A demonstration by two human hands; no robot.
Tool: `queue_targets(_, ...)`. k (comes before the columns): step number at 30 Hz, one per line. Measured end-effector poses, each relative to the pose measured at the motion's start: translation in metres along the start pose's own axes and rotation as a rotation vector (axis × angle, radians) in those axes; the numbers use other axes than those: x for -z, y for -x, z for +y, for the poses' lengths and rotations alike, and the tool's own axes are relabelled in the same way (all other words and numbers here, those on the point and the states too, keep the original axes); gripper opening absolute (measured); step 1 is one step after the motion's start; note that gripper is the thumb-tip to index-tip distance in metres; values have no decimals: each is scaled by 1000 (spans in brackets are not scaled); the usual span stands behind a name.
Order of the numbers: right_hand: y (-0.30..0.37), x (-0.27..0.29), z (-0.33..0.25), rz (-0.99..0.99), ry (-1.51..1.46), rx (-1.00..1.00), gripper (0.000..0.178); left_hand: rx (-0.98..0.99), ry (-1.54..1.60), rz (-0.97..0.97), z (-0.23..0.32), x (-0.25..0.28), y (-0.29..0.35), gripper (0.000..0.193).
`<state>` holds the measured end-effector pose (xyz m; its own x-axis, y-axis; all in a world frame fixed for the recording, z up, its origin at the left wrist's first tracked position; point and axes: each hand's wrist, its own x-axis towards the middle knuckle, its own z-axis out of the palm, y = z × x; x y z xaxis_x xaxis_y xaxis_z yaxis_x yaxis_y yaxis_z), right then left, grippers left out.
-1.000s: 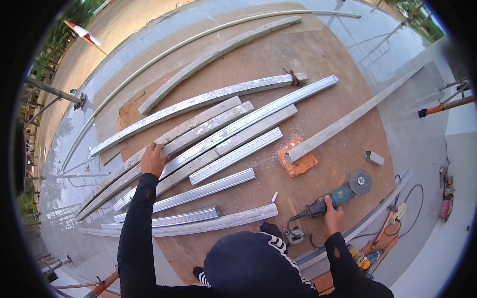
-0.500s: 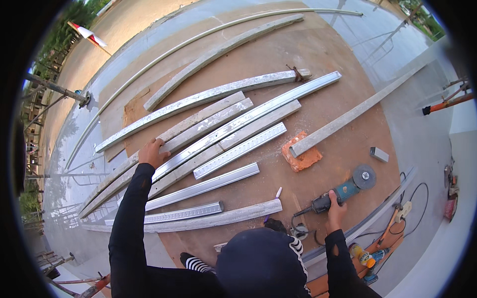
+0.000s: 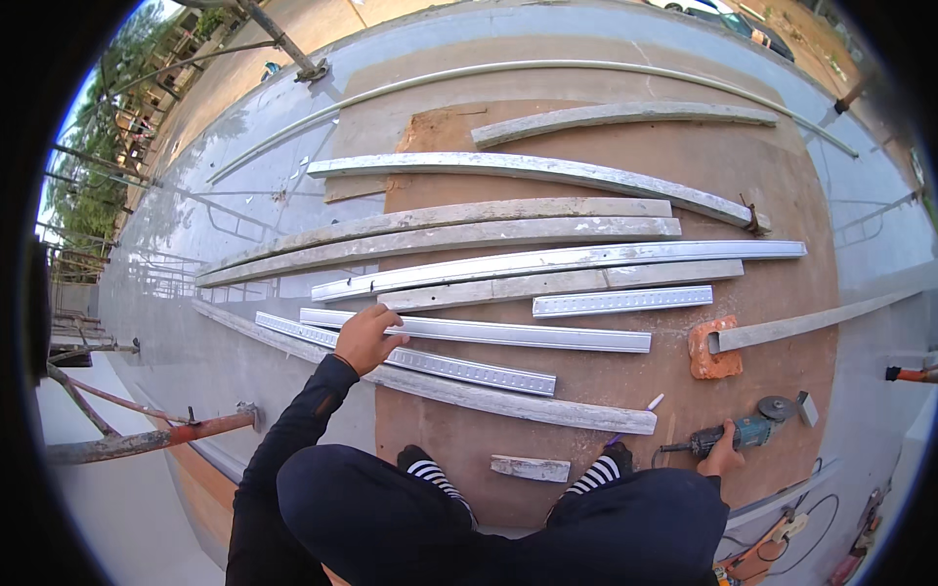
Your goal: The person measures and marks metal profiles with a pen, then uses a handheld angle grinder to cut the metal pieces while they are placed on a wooden board on the balcony floor.
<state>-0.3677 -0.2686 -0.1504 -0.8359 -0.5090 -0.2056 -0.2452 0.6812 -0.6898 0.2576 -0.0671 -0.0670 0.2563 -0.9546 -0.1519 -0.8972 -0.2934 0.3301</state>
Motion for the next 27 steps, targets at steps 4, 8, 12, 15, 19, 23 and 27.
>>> queue_targets(4, 46, 12, -36, 34, 211, -58, 60, -18, 94, -13, -11, -22, 47, 49)
queue_targets(8, 38, 24, -29, 105, 263, 498, 59, -114, -159, -160, -13, -31, 61, 83)
queue_targets(12, 75, 11, -40, -299, 323, 1002, 58, -124, -223, -238, -16, -38, 65, 100)
queue_targets(15, 142, -2, -48, -780, 400, 1232, 58, -127, -305, -205, -24, -55, 65, 102)
queue_targets(19, 205, -16, -39, -1033, 421, 1546, 67, -152, -295, -209, -32, -57, 65, 96)
queue_targets(23, 224, -17, -34, -1169, 565, 1551, 71, -178, -264, -320, -28, -47, 65, 91)
queue_targets(27, 215, -22, -30, -1184, 585, 1554, 64, -188, -264, -269, -15, -32, 61, 90)
